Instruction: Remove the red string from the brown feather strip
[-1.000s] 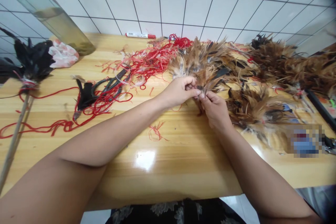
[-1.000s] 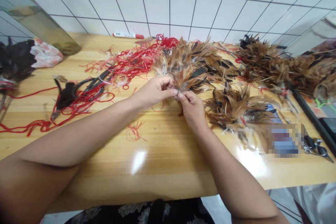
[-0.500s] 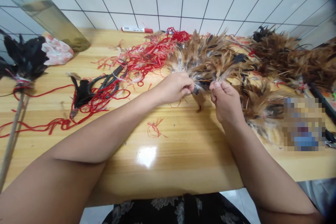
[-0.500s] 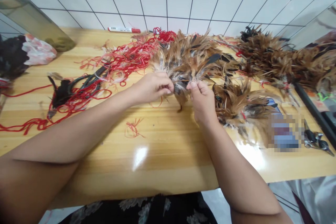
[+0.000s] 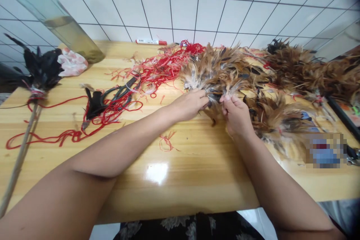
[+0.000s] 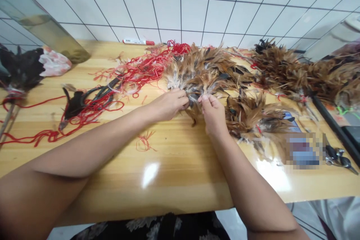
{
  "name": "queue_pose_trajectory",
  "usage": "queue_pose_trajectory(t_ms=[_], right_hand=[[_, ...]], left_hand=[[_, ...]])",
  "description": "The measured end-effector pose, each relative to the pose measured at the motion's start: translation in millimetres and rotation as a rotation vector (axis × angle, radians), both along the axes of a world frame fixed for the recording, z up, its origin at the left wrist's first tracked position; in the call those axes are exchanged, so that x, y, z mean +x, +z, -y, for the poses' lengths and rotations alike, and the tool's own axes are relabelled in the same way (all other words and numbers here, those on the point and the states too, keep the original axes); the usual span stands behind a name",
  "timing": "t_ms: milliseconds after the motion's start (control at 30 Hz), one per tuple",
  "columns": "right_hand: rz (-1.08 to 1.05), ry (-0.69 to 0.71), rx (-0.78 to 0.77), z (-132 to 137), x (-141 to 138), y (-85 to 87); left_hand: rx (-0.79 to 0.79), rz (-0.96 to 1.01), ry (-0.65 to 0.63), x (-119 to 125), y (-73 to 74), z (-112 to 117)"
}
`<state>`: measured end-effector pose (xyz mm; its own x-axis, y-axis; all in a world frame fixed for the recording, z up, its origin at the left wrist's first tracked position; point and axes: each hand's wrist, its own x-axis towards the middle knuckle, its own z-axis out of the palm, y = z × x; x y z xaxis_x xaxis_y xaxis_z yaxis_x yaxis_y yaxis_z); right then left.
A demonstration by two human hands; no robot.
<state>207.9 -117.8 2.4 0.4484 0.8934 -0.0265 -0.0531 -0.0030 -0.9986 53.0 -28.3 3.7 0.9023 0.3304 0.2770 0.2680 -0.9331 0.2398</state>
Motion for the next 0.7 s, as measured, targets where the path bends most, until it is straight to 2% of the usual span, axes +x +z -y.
queue_pose_trajectory(t_ms=[67,167,300,433,500,700], right_hand=[[0.008,-0.005,-0.002,0,-1,-1.6],[0.014,-0.023,0.009,-1,-3,-2.6],[0.059,-0.011,-0.001,-1,-6,-1.8],[0.090,0.045,0.006,-1,-11,-3.7],[0.096,0.064,0.012,-2,-13,-5.9],[0.144,0.040,0.025,-1,-13,-12.1]], left_hand=[[-0.060,0.075,0.019,-1,5.8,-1],[-0.263,0.247,0.106,-2,18.4,-2],[-0.695,0.463,0.207,3,29.3,4],[-1.149,0.552,0.204,11,26.5,13],[-1.258,0.535,0.215,13,24.1,15],[-1.394,0.604,0.261,13,20.3,13]])
